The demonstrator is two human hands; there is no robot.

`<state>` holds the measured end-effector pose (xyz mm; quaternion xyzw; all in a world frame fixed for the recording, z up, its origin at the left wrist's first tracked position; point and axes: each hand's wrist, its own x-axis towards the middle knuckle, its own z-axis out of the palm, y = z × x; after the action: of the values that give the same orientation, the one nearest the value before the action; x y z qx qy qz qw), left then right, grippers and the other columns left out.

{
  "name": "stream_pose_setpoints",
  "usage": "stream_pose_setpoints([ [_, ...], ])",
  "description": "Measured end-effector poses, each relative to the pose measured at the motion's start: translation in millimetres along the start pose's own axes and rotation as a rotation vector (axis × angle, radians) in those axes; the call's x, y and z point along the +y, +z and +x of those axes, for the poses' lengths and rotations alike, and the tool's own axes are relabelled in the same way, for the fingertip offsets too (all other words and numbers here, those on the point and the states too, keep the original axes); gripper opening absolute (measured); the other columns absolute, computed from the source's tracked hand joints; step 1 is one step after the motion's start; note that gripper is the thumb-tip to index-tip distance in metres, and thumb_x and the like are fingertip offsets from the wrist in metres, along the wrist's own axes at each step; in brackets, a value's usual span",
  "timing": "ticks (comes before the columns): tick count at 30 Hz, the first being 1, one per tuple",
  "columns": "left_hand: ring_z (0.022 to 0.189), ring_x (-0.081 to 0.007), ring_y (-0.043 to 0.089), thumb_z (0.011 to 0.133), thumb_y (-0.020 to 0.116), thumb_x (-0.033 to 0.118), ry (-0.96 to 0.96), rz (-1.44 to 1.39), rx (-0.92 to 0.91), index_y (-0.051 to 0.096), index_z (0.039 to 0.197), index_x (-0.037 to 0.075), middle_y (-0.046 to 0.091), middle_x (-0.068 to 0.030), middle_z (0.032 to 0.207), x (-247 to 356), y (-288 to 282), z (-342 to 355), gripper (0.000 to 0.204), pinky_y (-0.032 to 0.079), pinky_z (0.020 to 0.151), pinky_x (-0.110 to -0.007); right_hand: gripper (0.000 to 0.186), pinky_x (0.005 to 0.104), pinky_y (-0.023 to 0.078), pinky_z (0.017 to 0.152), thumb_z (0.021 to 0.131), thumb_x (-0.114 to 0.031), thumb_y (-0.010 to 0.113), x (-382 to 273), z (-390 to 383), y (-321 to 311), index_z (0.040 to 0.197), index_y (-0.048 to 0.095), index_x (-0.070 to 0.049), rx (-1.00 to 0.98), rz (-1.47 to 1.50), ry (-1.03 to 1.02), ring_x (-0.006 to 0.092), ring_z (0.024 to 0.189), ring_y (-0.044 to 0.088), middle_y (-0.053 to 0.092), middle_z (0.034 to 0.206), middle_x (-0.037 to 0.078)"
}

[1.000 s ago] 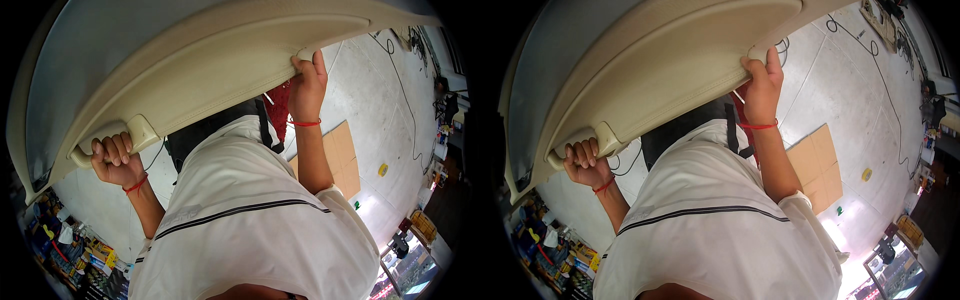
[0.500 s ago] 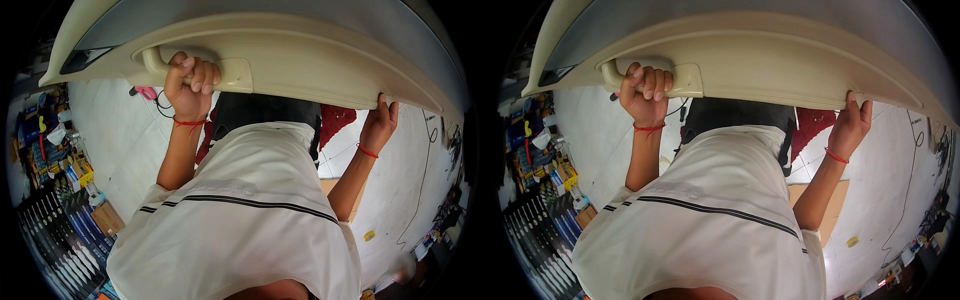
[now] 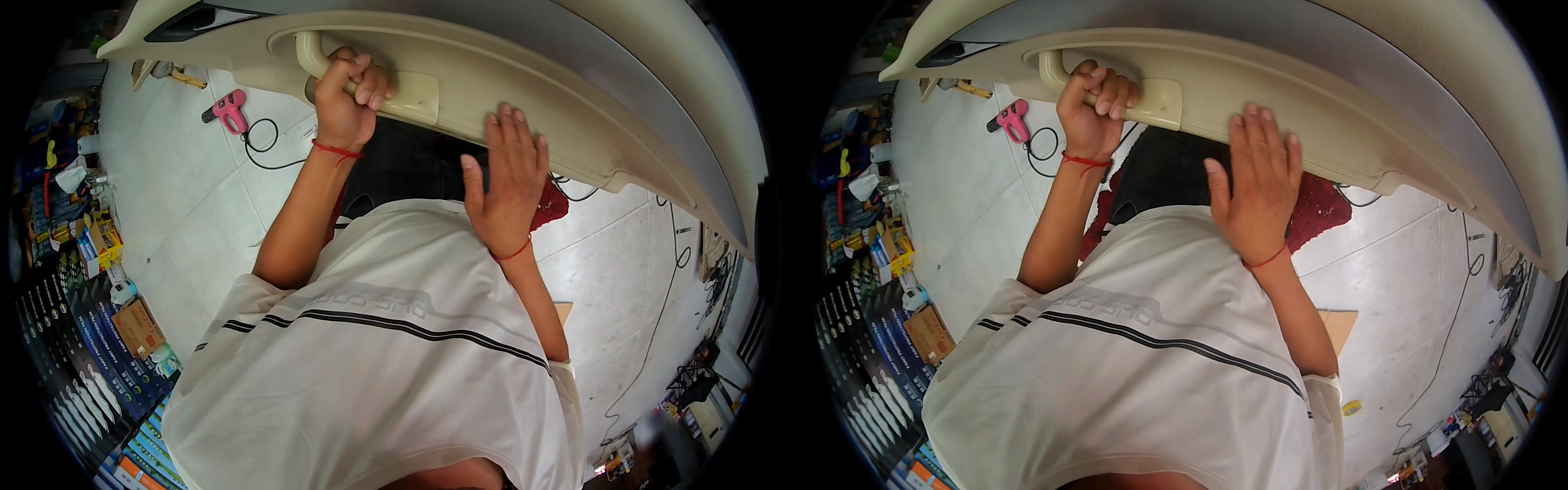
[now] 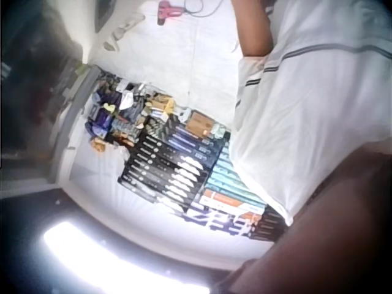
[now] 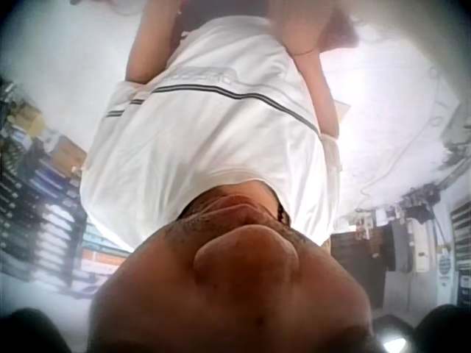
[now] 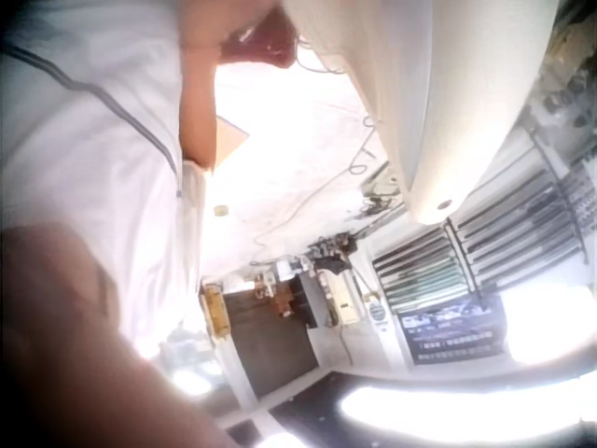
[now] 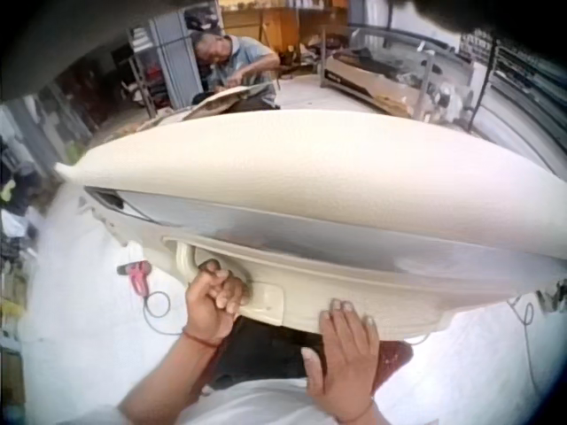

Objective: The person sits on the floor and works on a beige car door panel. They handle the panel, flip it over, and use a small knife to scrape and remove material from the edges and surface.

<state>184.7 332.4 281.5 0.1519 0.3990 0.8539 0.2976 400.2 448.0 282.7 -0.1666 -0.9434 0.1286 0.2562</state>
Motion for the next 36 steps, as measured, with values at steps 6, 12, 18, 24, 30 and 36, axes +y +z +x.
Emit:
stream_pose_setpoints([
  [6,0.050,-0.0172,0.041,0.092,0.050,0.012,0.019,-0.058,-0.039,0.038,0.070,0.015,0.038,-0.0003,0.053,-5.1,-11.0,5.5,0.025,0.042,0.065,-0.035,0.059,0.0436,0.033,0.118,0.087,-0.030,0.070,-34.2,51.2,30.2,0.136,0.057,0.000,-0.055,0.192,-0.252,0.0290,0.140,0.046,0.056,0.144,0.014],
  [12,0.050,-0.0175,0.042,0.092,0.049,0.010,-0.012,-0.100,-0.011,0.039,0.070,0.015,0.039,0.0002,0.052,-33.5,-19.8,26.4,0.024,0.042,0.065,-0.036,0.060,0.0459,0.031,0.119,0.090,-0.028,0.068,17.7,46.1,9.3,0.144,0.053,-0.006,-0.187,0.016,-0.187,0.0290,0.143,0.043,0.052,0.150,0.010],
  [18,0.049,-0.0167,0.041,0.091,0.046,0.012,-0.005,-0.069,-0.007,0.035,0.066,0.017,0.040,0.0004,0.049,-35.5,-35.2,26.9,0.027,0.040,0.066,-0.035,0.046,0.0505,0.036,0.115,0.092,-0.017,0.067,95.3,-10.7,-37.6,0.136,0.061,-0.004,-0.098,-0.147,-0.026,0.0334,0.137,0.049,0.058,0.143,0.013],
  [24,0.048,-0.0177,0.040,0.090,0.048,0.012,0.012,-0.143,-0.041,0.036,0.065,0.015,0.039,-0.0017,0.050,-44.1,-53.0,33.4,0.028,0.041,0.064,-0.037,0.020,0.0474,0.040,0.110,0.087,-0.011,0.070,32.8,6.6,-16.1,0.106,0.071,-0.004,-0.105,0.190,-0.099,0.0285,0.126,0.057,0.067,0.128,0.009],
  [30,0.047,-0.0174,0.039,0.090,0.048,0.012,0.027,-0.181,-0.041,0.038,0.066,0.015,0.039,-0.0013,0.050,-53.1,-69.1,34.8,0.026,0.041,0.063,-0.037,0.020,0.0496,0.032,0.117,0.086,-0.013,0.071,11.9,33.2,39.6,0.104,0.066,-0.009,-0.177,0.169,-0.137,0.0239,0.137,0.050,0.061,0.138,0.007],
  [36,0.053,-0.0180,0.042,0.093,0.049,0.013,0.000,-0.209,0.059,0.044,0.067,0.014,0.042,-0.0010,0.052,-87.9,-81.7,67.2,0.026,0.040,0.066,-0.036,0.020,0.0548,0.032,0.117,0.084,-0.010,0.071,40.6,59.1,84.9,0.103,0.063,-0.011,-0.215,0.084,-0.232,0.0236,0.137,0.049,0.061,0.138,0.004],
])
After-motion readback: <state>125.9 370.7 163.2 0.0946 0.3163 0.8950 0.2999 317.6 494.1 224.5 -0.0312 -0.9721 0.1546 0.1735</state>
